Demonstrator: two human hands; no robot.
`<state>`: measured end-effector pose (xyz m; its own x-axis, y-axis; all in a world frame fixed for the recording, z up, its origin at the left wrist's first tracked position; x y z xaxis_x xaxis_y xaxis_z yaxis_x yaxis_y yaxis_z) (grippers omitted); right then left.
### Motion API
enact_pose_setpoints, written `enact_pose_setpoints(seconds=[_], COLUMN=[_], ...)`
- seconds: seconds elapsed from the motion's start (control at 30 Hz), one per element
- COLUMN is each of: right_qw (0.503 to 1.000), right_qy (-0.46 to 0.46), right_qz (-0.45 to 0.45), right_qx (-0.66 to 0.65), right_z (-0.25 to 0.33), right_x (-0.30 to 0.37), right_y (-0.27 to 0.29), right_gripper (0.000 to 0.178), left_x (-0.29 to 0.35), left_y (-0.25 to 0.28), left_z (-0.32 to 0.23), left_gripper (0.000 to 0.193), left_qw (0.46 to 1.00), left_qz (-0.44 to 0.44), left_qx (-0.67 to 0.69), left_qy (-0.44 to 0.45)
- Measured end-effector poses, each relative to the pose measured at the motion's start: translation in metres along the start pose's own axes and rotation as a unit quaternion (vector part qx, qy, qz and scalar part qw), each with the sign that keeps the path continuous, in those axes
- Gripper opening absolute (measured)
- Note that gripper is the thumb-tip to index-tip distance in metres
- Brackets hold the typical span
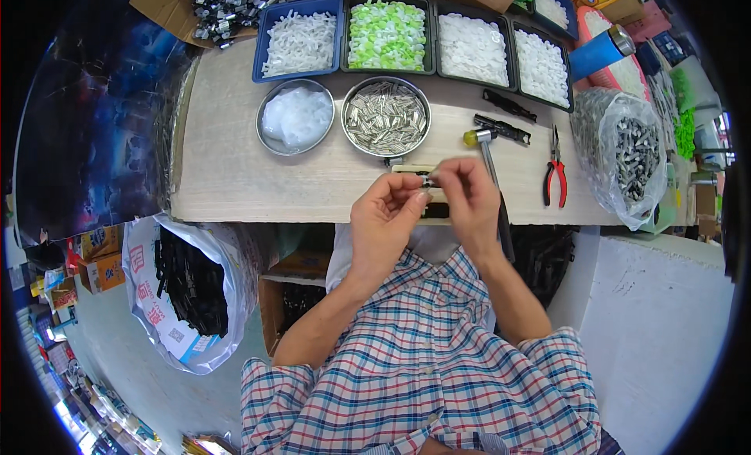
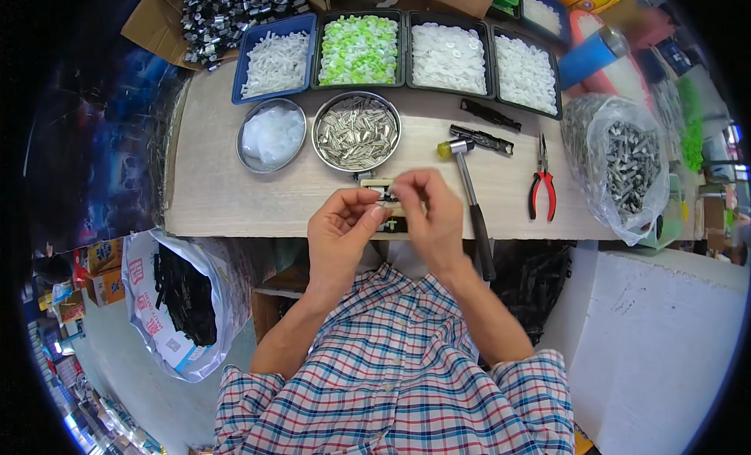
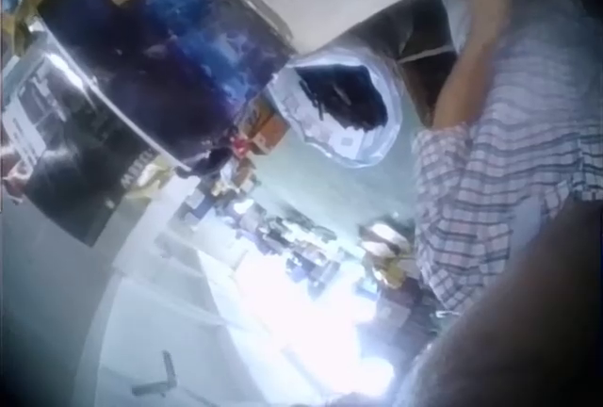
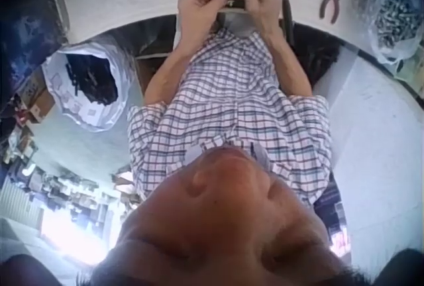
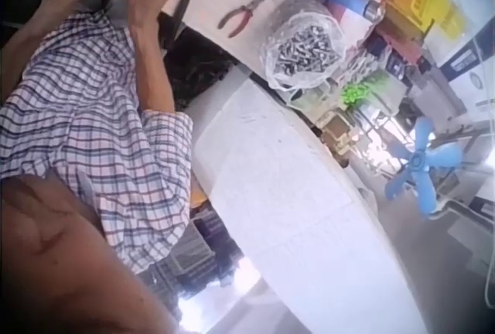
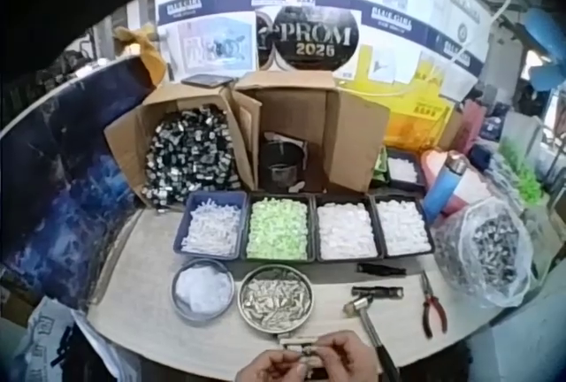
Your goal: Assembling small metal pins and plastic components into a strip using a wooden jig, a hammer, and pliers.
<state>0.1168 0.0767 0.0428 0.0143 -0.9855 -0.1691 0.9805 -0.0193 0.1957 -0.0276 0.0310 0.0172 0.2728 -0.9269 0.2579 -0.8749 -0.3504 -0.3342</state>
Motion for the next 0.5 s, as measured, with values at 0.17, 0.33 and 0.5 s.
enact_pose_setpoints(seconds=[0.17, 0.33, 0.5], right_qw=[0.987, 0.992, 0.994], right_qy=[-0.097, -0.080, -0.064], right_qz=[-0.044, -0.049, -0.052], right_qx=[-0.116, -0.080, -0.075], right_z=[-0.013, -0.014, -0.014], right_x=[0.038, 0.045, 0.047], right_y=[0.003, 0.010, 0.009], right_gripper=[0.012, 0.011, 0.009], left_x=[0.008, 0.012, 0.014], left_y=[-0.008, -0.011, -0.008], left_z=[0.014, 0.020, 0.019], left_gripper=[0.018, 0.016, 0.015], left_qw=[0.998, 0.997, 0.997], left_qz=[0.029, 0.036, 0.020], left_qx=[-0.021, -0.019, -0.032], left_qy=[0.044, 0.062, 0.064])
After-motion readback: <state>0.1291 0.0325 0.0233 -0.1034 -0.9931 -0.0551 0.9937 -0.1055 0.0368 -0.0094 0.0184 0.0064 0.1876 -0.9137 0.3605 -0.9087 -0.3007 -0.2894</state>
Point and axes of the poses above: each hand's wrist, its own x-axis away from the middle knuckle, its own y-axis out of the back of the hand, z = x × y, the point moved 10 cm from there along -x, towards the middle knuckle, and after that the axes turned 8 degrees about -z, right-handed, at the moved point
